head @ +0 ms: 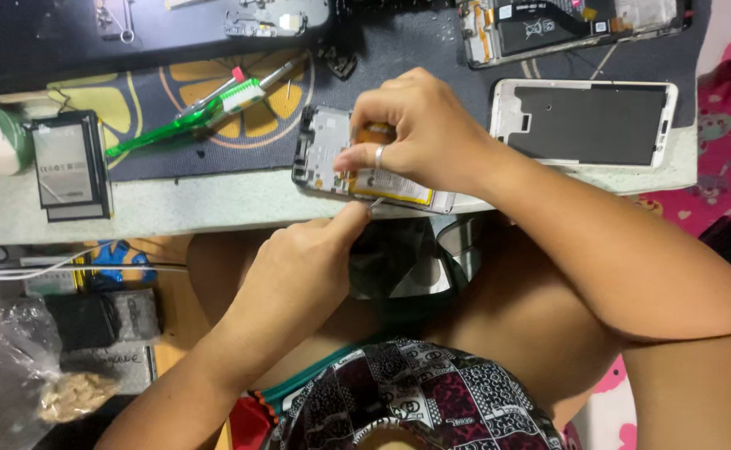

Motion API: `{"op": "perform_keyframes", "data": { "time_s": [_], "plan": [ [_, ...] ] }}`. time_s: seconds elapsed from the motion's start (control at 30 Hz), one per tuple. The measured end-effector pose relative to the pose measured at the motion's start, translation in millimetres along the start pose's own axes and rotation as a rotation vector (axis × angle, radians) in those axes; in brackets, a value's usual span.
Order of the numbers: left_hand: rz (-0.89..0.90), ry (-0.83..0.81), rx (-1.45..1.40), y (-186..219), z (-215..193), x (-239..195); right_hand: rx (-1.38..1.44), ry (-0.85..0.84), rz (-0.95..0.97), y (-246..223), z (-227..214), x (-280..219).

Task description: The person removes the battery from a disassembled smartphone using a metal prying tool and tweezers. They carefully pry the battery edges, lift it out, and place it on the work surface.

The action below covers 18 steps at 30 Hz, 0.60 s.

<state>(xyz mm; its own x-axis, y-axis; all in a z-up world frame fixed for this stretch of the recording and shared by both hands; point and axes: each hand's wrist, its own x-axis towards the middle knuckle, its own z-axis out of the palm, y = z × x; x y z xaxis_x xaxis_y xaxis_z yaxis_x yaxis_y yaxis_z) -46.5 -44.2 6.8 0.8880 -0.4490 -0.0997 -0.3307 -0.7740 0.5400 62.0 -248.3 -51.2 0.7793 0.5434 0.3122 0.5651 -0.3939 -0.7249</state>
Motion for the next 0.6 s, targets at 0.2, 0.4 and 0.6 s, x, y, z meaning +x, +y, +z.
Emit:
{"op": "perform_keyframes", "data": {
  "time_s": [0.2, 0.4, 0.6],
  "plan": [
    [0.032, 0.039, -0.118, -1, 12, 8, 0.015, -0.004, -0.054, 1, -3, 1],
    [0.143, 0.195, -0.344, -16, 43, -1, 0.026, -0.039, -0.032, 3, -4, -1],
    [0.304, 0.307, -0.137, -38, 68, -2, 0.005, -0.083, -0.085, 1, -8, 1]
  ]
}}
